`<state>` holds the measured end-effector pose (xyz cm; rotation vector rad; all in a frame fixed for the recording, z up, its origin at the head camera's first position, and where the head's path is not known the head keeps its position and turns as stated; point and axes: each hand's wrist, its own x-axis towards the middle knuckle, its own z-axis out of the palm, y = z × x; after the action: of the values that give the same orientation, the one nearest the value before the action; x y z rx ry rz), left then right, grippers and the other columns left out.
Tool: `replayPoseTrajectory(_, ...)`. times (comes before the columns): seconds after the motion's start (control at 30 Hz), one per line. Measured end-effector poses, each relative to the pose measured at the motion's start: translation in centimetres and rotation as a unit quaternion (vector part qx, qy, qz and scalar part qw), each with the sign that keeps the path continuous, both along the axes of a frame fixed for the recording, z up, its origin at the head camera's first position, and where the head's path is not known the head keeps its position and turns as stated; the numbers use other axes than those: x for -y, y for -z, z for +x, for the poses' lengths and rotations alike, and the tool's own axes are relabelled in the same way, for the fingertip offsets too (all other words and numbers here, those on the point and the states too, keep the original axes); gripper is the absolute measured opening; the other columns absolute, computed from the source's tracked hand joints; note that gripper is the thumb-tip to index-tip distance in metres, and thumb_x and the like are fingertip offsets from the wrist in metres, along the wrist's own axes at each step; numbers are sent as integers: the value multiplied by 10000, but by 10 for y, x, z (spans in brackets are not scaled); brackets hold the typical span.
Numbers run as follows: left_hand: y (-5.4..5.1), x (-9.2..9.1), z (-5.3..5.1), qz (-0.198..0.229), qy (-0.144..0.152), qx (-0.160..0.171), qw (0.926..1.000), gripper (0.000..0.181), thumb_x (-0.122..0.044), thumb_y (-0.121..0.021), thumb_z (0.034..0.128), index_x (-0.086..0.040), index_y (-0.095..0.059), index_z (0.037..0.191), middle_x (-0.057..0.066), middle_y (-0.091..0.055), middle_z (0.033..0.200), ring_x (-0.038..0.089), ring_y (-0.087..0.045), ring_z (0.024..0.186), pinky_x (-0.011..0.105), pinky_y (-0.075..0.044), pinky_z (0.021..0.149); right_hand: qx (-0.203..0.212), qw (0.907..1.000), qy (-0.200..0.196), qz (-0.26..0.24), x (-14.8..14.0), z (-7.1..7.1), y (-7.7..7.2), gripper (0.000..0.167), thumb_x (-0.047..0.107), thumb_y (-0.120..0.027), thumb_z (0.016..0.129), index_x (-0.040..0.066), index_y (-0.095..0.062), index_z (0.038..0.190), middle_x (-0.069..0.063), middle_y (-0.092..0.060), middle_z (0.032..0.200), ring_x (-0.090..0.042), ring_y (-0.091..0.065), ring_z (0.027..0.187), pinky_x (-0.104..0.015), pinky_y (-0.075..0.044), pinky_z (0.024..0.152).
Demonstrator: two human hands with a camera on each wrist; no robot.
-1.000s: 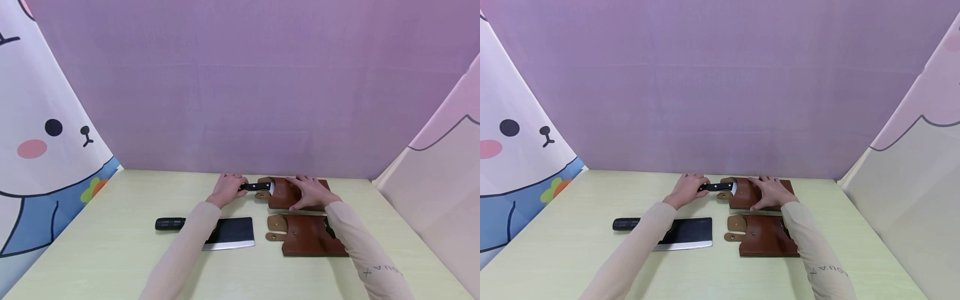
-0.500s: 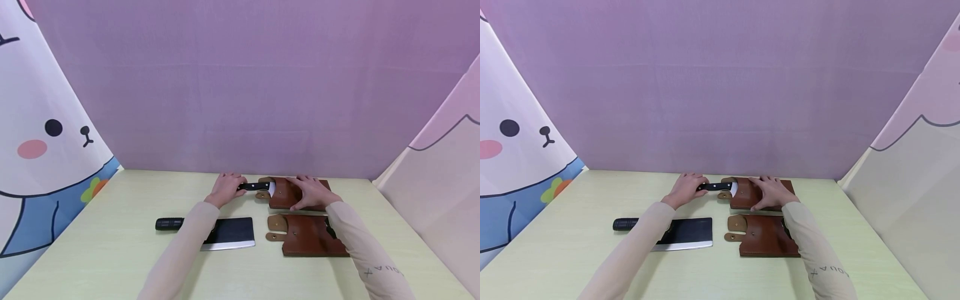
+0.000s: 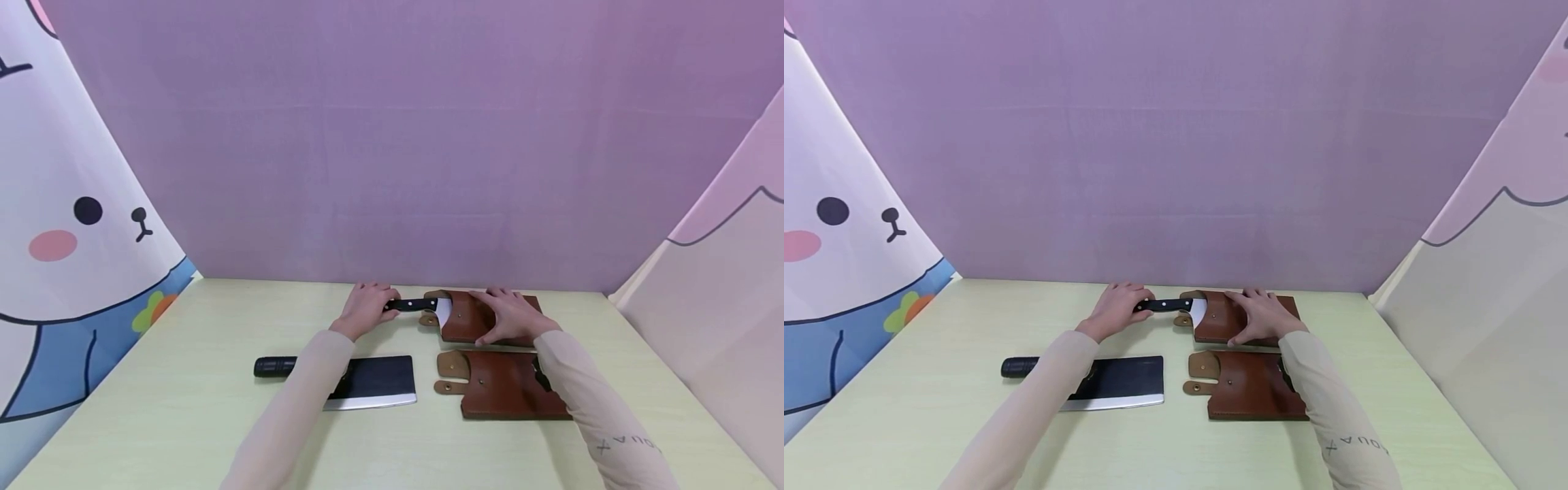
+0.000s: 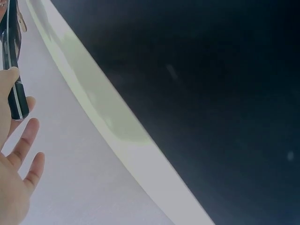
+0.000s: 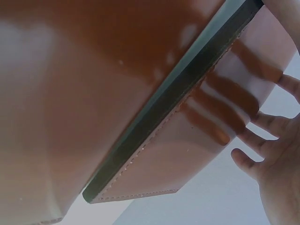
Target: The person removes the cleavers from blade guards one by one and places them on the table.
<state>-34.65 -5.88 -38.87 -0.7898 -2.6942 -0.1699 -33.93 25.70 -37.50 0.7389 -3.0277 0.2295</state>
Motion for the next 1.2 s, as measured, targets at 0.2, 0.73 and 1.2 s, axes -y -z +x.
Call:
replayPoseTrajectory(0.2, 1, 4, -1, -19, -48, 36, 10000, 281, -384, -605, 857, -219, -642, 1081, -28, -636, 1074, 213, -551, 982, 422, -405, 857, 16, 10000, 12, -11, -1, 1, 0, 1035, 581, -775, 549, 208, -335, 1409, -175, -421, 1349, -400, -370, 1207, -642, -218, 1005)
replayPoseTrajectory(0.73, 1, 13, -3, 5, -18, 6, 10000, 288, -385, -599, 862, -213, -640, 1090, -19, -634, 1089, 229, -552, 1007, 444, -410, 868, -51, 10000, -58, -25, -5, 2, 1, 1020, 546, -792, 551, 200, -352, 1403, -181, -422, 1339, -398, -365, 1206, -636, -239, 995)
replayPoseTrajectory(1.2, -1, 21, -1, 166, 34, 80, 9998, 281, -370, -619, 850, -209, -645, 1079, -16, -633, 1087, 233, -551, 1018, 446, -409, 869, -22, 10000, -46, 46, -8, 2, 1, 1029, 587, -775, 542, 205, -354, 1400, -177, -435, 1323, -383, -374, 1192, -627, -265, 983)
